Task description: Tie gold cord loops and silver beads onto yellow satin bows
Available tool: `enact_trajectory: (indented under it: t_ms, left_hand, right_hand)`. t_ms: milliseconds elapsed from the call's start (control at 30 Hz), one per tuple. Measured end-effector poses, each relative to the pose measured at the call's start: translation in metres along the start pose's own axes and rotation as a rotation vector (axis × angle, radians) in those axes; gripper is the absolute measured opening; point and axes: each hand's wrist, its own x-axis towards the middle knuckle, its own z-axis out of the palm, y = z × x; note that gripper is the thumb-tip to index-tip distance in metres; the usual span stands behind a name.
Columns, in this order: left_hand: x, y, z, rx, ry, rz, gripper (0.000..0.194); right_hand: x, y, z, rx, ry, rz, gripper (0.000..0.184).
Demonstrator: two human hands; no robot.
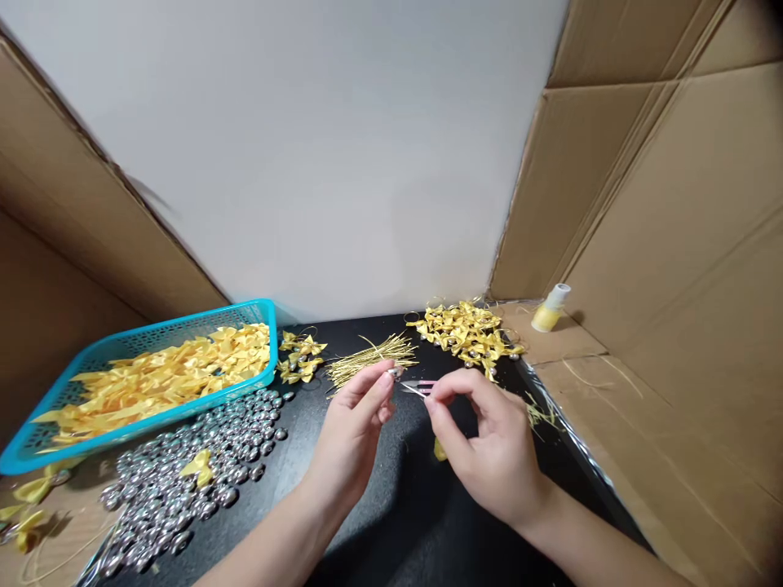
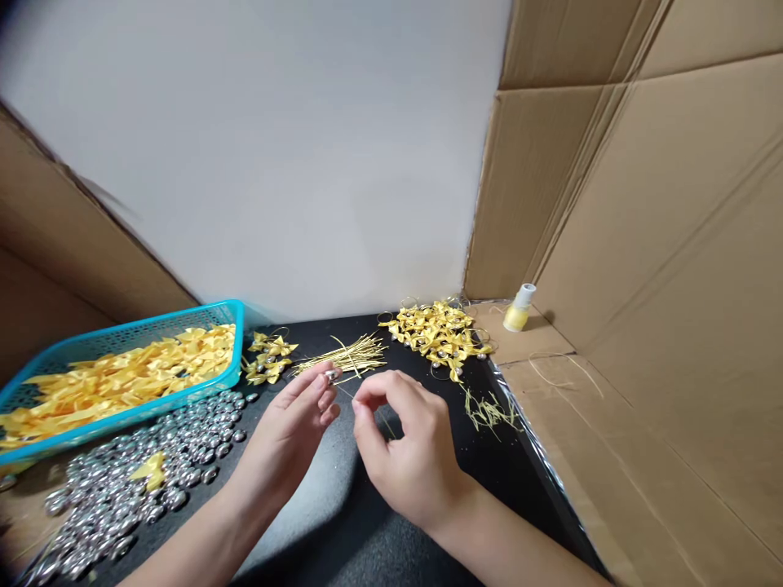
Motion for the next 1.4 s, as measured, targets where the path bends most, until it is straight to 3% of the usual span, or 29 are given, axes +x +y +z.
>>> enact_trajectory:
  t_ms: [267, 1100, 1300, 1400]
  left_hand:
    - [-0.004, -0.002, 0.002, 0.02, 0.047, 0.087, 0.034]
    - [-0.002, -0.007, 0.002, 0.053, 0.045, 0.075, 0.033]
    - [-0.013, -0.012, 0.003, -0.027, 0.003, 0.16, 0.018]
    - [-0.019, -0.012, 0.007, -0.066, 0.01, 0.159, 0.023]
  right_hand:
    - [-0.002, -0.001, 0.002, -0.059, 0.049, -0.073, 0.017]
    - [-0.001, -0.002, 0.004, -0.077, 0.096, -0.139, 0.019]
    - [-0.003, 0.005, 0.008, -0.05, 0.135, -0.231, 0.024]
    - [-0.007, 0.011, 0.011, 0.008, 0.165, -0.202, 0.025]
